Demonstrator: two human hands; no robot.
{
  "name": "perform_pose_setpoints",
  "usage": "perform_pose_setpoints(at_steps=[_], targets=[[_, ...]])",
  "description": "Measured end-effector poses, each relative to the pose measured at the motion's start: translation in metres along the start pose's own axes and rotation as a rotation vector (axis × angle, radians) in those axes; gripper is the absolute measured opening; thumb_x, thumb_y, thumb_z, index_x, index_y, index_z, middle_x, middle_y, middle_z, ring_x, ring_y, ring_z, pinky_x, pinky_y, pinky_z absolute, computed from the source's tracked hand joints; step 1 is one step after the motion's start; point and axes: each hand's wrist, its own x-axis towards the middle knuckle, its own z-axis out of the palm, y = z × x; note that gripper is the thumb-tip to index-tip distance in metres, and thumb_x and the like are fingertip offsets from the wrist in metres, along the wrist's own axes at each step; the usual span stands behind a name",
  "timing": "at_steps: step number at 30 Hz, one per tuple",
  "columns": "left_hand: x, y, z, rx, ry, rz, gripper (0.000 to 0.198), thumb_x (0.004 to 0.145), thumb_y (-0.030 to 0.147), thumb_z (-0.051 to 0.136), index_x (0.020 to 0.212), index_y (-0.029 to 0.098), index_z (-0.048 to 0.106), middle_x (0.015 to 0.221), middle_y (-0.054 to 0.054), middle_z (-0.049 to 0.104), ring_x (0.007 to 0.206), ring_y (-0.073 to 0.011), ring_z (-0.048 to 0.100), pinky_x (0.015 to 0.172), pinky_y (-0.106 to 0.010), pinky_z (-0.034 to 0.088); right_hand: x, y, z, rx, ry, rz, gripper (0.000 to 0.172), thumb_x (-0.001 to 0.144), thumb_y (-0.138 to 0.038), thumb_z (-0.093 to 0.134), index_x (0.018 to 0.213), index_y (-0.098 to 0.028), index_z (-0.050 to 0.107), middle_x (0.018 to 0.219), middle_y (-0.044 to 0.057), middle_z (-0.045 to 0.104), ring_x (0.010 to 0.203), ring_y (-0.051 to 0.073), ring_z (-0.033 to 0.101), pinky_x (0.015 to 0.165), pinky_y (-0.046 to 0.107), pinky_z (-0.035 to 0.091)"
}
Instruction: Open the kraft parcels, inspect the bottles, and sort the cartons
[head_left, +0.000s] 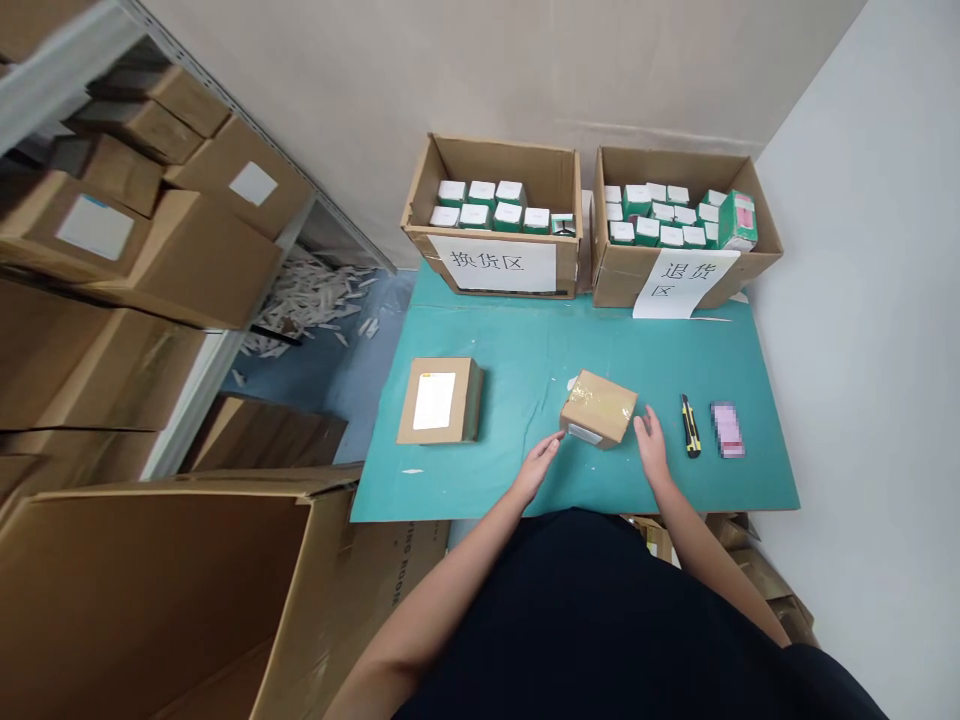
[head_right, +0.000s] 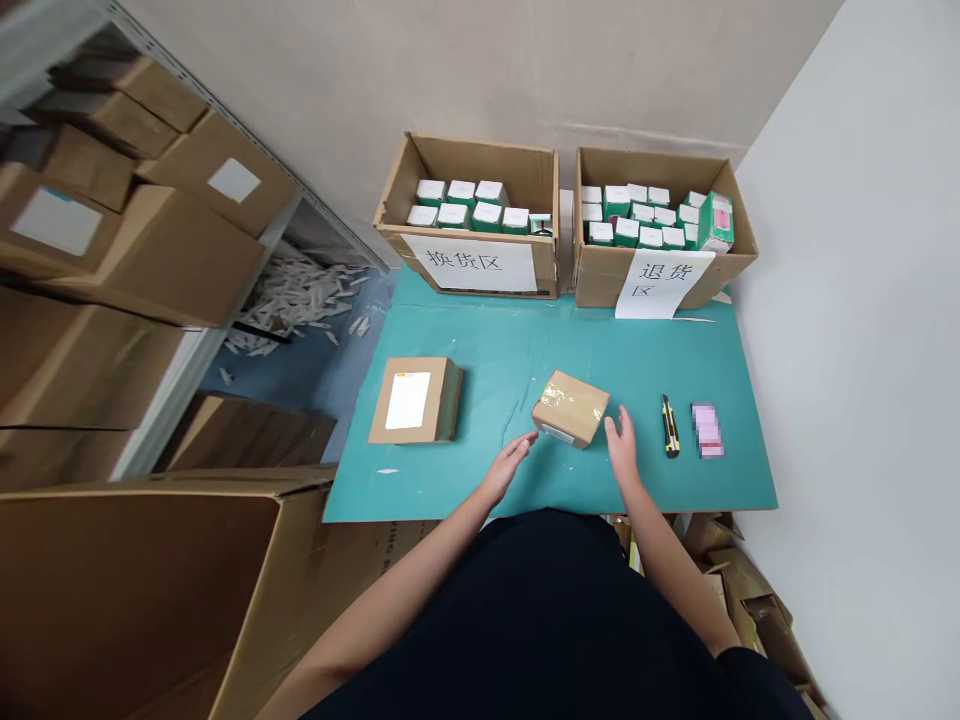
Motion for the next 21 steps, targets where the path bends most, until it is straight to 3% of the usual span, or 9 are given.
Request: perform_pose_setpoints(at_steps=[2, 4, 6, 8, 12, 16, 19, 21], targets=[[0.005, -0.002, -0.002, -0.014, 0.082, -0.039, 0.065, 0.084, 0.071, 0.061, 0.124, 0.020, 0.071, 0.138, -0.014, 0.066, 0.134, -0.0332, 0.056, 0.113, -0.048, 0.043, 0.001, -0.027, 0.008, -0.234, 0.082, -0.225, 0.060, 0.100, -0.055, 0.045, 0.151, -0.023, 0.049, 0.149, 0.015, 0.051, 0.141, 0.031, 0.044, 0.116, 0.054, 0.039], [0.012, -0.003, -0.006, -0.025, 0.140, -0.087, 0.064, 0.085, 0.069, 0.062, 0.124, 0.019, 0.069, 0.137, -0.016, 0.067, 0.130, -0.0330, 0.059, 0.108, -0.047, 0.047, 0.000, -0.050, 0.014, -0.418, -0.025, -0.425, 0.049, 0.101, -0.046, 0.047, 0.143, -0.024, 0.058, 0.138, 0.015, 0.058, 0.132, 0.031, 0.050, 0.114, 0.054, 0.041], [0.018, -0.003, -0.010, -0.024, 0.161, -0.119, 0.062, 0.085, 0.066, 0.064, 0.126, 0.020, 0.068, 0.137, -0.016, 0.066, 0.129, -0.0325, 0.060, 0.105, -0.046, 0.049, -0.005, -0.061, 0.016, -0.545, -0.108, -0.531, 0.042, 0.101, -0.040, 0.048, 0.136, -0.022, 0.064, 0.128, 0.016, 0.062, 0.125, 0.033, 0.053, 0.110, 0.054, 0.044], [0.025, -0.001, -0.013, -0.018, 0.161, -0.140, 0.060, 0.085, 0.064, 0.065, 0.127, 0.021, 0.068, 0.137, -0.016, 0.066, 0.129, -0.0321, 0.061, 0.104, -0.044, 0.050, -0.011, -0.059, 0.011, -0.608, -0.090, -0.539, 0.040, 0.101, -0.039, 0.048, 0.132, -0.020, 0.066, 0.124, 0.018, 0.062, 0.123, 0.034, 0.053, 0.107, 0.055, 0.045], [0.037, 0.003, -0.010, -0.002, 0.104, -0.167, 0.060, 0.085, 0.063, 0.067, 0.130, 0.023, 0.067, 0.140, -0.014, 0.065, 0.131, -0.0323, 0.060, 0.104, -0.045, 0.050, -0.017, -0.022, -0.034, -0.534, 0.020, -0.401, 0.044, 0.101, -0.049, 0.047, 0.127, -0.019, 0.066, 0.121, 0.017, 0.063, 0.119, 0.034, 0.057, 0.105, 0.056, 0.046], [0.044, 0.002, 0.014, -0.002, -0.068, -0.132, 0.062, 0.080, 0.059, 0.075, 0.132, 0.025, 0.066, 0.146, -0.013, 0.061, 0.136, -0.0344, 0.055, 0.106, -0.047, 0.049, -0.009, 0.029, -0.085, -0.255, 0.063, -0.127, 0.061, 0.095, -0.066, 0.044, 0.131, -0.019, 0.062, 0.128, 0.017, 0.064, 0.122, 0.033, 0.059, 0.107, 0.055, 0.046], [0.046, -0.004, 0.033, 0.024, -0.167, -0.041, 0.065, 0.077, 0.057, 0.079, 0.131, 0.024, 0.066, 0.143, -0.012, 0.063, 0.131, -0.0328, 0.059, 0.107, -0.046, 0.049, -0.004, 0.056, -0.086, -0.011, -0.034, 0.106, 0.073, 0.087, -0.077, 0.047, 0.134, -0.022, 0.061, 0.136, 0.015, 0.064, 0.126, 0.033, 0.060, 0.107, 0.051, 0.048], [0.044, -0.011, 0.036, 0.082, -0.116, 0.009, 0.068, 0.073, 0.057, 0.080, 0.129, 0.022, 0.065, 0.138, -0.013, 0.066, 0.121, -0.0307, 0.064, 0.104, -0.046, 0.051, -0.005, 0.066, -0.067, 0.117, -0.139, 0.219, 0.079, 0.081, -0.079, 0.055, 0.136, -0.024, 0.061, 0.141, 0.013, 0.063, 0.130, 0.033, 0.058, 0.109, 0.050, 0.048]])
